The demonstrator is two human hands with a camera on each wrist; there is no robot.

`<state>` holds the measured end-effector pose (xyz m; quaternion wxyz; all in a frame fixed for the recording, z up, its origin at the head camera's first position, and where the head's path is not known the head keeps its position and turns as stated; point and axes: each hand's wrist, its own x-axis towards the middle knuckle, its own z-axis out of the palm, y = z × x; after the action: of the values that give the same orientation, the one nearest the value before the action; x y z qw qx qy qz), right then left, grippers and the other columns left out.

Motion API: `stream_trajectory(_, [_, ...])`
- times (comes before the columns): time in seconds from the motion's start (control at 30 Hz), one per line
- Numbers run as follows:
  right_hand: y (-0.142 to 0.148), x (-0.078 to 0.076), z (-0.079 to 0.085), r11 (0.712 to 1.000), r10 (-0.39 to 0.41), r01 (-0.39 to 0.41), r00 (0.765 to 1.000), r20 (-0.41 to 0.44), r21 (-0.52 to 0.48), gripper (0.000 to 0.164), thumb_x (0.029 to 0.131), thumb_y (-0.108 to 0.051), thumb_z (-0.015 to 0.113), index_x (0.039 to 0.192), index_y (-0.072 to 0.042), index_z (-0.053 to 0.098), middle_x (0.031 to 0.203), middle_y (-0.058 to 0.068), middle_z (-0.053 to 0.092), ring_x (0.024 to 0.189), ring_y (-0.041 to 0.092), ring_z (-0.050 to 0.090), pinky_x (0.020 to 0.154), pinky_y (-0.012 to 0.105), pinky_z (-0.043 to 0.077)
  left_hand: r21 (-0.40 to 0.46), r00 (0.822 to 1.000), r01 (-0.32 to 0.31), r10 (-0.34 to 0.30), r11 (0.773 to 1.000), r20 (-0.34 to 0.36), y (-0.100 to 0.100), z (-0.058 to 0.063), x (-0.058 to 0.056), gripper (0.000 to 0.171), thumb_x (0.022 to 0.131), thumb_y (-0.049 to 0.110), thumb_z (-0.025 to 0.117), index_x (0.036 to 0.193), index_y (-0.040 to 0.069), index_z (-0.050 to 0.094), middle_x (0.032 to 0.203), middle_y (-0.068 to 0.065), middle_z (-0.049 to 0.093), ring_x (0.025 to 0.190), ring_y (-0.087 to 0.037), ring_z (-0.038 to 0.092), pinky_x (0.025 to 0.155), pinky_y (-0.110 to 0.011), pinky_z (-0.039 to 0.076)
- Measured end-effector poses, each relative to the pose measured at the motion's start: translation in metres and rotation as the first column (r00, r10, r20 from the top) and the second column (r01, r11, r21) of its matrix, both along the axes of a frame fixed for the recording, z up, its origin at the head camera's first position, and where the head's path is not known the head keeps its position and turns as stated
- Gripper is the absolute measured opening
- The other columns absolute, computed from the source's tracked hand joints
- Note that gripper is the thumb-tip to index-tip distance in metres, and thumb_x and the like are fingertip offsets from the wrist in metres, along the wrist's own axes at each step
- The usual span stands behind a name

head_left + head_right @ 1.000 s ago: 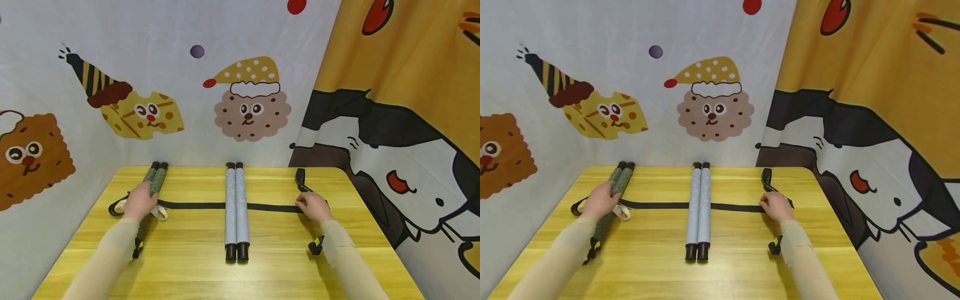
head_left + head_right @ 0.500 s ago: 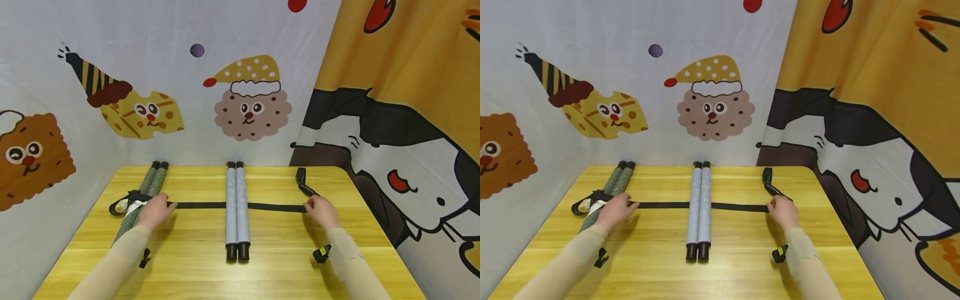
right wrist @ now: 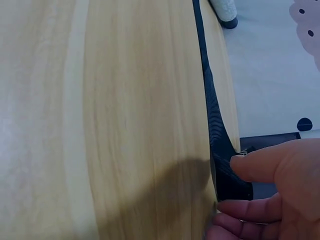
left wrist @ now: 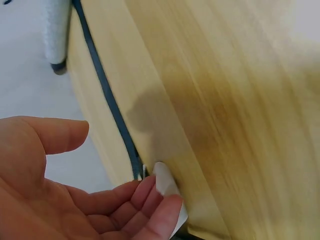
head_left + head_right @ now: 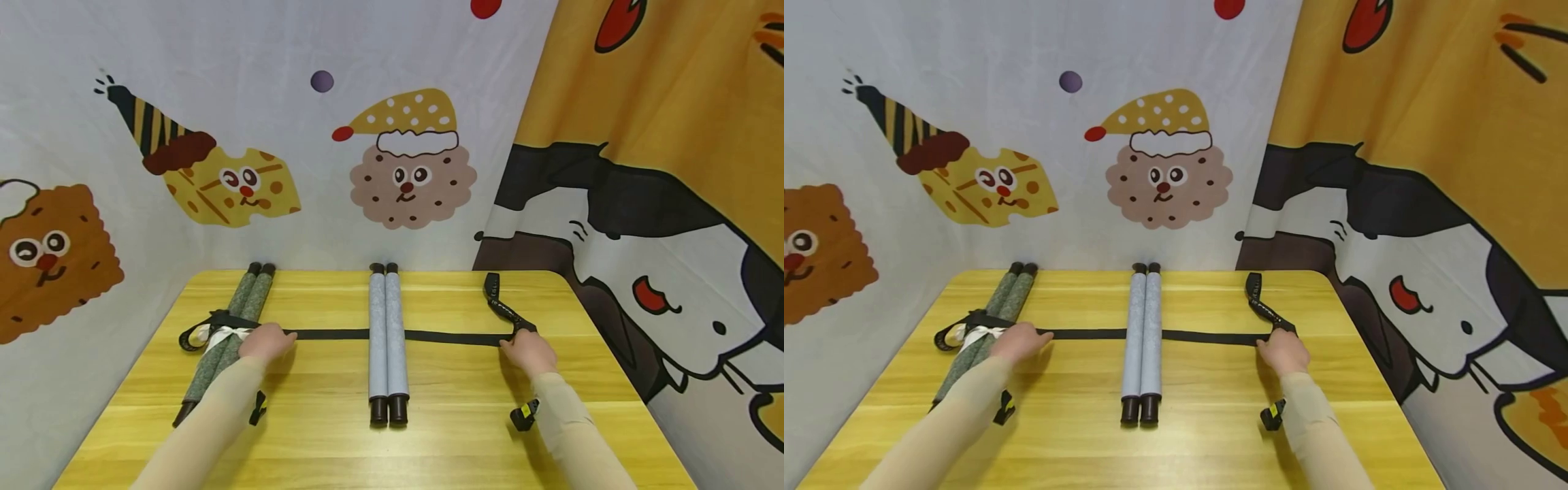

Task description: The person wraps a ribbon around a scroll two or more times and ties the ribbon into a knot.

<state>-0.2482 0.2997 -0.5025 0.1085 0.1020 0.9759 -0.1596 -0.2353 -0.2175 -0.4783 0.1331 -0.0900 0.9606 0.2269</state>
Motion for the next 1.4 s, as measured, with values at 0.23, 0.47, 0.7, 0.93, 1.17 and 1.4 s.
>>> stream_trajectory(0.23, [-0.003,-0.011,-0.005,0.998,-0.035,0.033,0.999,0.023,0.049,0.061,0.099,-0.040,0.055,0.131,0.012,0.055,0.131,0.039,0.049,0.109,0.054,0.055,0.077,0.063,0.050,-0.062,0.997,-0.061,0.064,0.996,0.041,0.000,-0.010,-0.016,0.046,0.103,0.038,0.048,0.075,0.006,0.067,0.074,-0.013,0.061,0.063,-0.025,0.054,0.052,-0.038,0.041])
stream_trajectory(0.47, [-0.002,-0.017,-0.006,0.997,-0.060,0.060,0.998,0.004,0.043,0.061,0.100,-0.042,0.053,0.124,0.014,0.058,0.119,0.036,0.055,0.095,0.049,0.061,0.068,0.054,0.053,-0.120,0.987,-0.152,0.156,0.981,0.024,0.003,-0.022,-0.029,0.051,0.103,0.043,0.046,0.077,0.006,0.070,0.078,-0.019,0.063,0.067,-0.030,0.058,0.055,-0.043,0.047])
stream_trajectory(0.7, [-0.006,-0.023,-0.008,0.992,-0.114,0.116,0.993,-0.029,0.053,0.067,0.099,-0.046,0.054,0.123,0.017,0.055,0.112,0.036,0.058,0.096,0.050,0.061,0.067,0.054,0.053,-0.173,0.982,-0.189,0.191,0.967,-0.006,0.004,-0.031,-0.036,0.052,0.100,0.044,0.051,0.093,-0.002,0.074,0.086,-0.024,0.065,0.070,-0.032,0.062,0.059,-0.044,0.052])
stream_trajectory(0.93, [-0.009,-0.027,-0.013,0.987,-0.146,0.150,0.987,-0.075,0.051,0.069,0.095,-0.045,0.061,0.122,0.018,0.055,0.112,0.037,0.057,0.099,0.051,0.059,0.072,0.058,0.052,-0.186,0.981,-0.196,0.193,0.963,-0.030,0.005,-0.036,-0.040,0.049,0.099,0.039,0.056,0.103,-0.007,0.071,0.099,-0.028,0.066,0.082,-0.039,0.064,0.070,-0.051,0.055])
stream_trajectory(1.17, [-0.009,-0.032,-0.019,0.993,-0.115,0.116,0.991,-0.063,0.005,0.061,0.098,-0.037,0.060,0.126,0.016,0.053,0.119,0.036,0.057,0.103,0.051,0.058,0.077,0.059,0.052,-0.081,0.976,-0.217,0.213,0.973,-0.048,0.010,-0.035,-0.039,0.033,0.097,0.020,0.054,0.106,-0.007,0.070,0.099,-0.027,0.065,0.084,-0.039,0.063,0.071,-0.052,0.051])
stream_trajectory(1.4, [-0.013,-0.035,-0.022,0.995,-0.097,0.096,0.993,-0.064,-0.031,0.047,0.099,-0.028,0.058,0.124,0.012,0.057,0.118,0.033,0.060,0.103,0.050,0.060,0.077,0.056,0.052,-0.065,0.981,-0.181,0.175,0.981,-0.089,0.013,-0.039,-0.040,0.026,0.094,0.015,0.054,0.098,-0.004,0.072,0.094,-0.023,0.067,0.089,-0.041,0.062,0.090,-0.063,0.042])
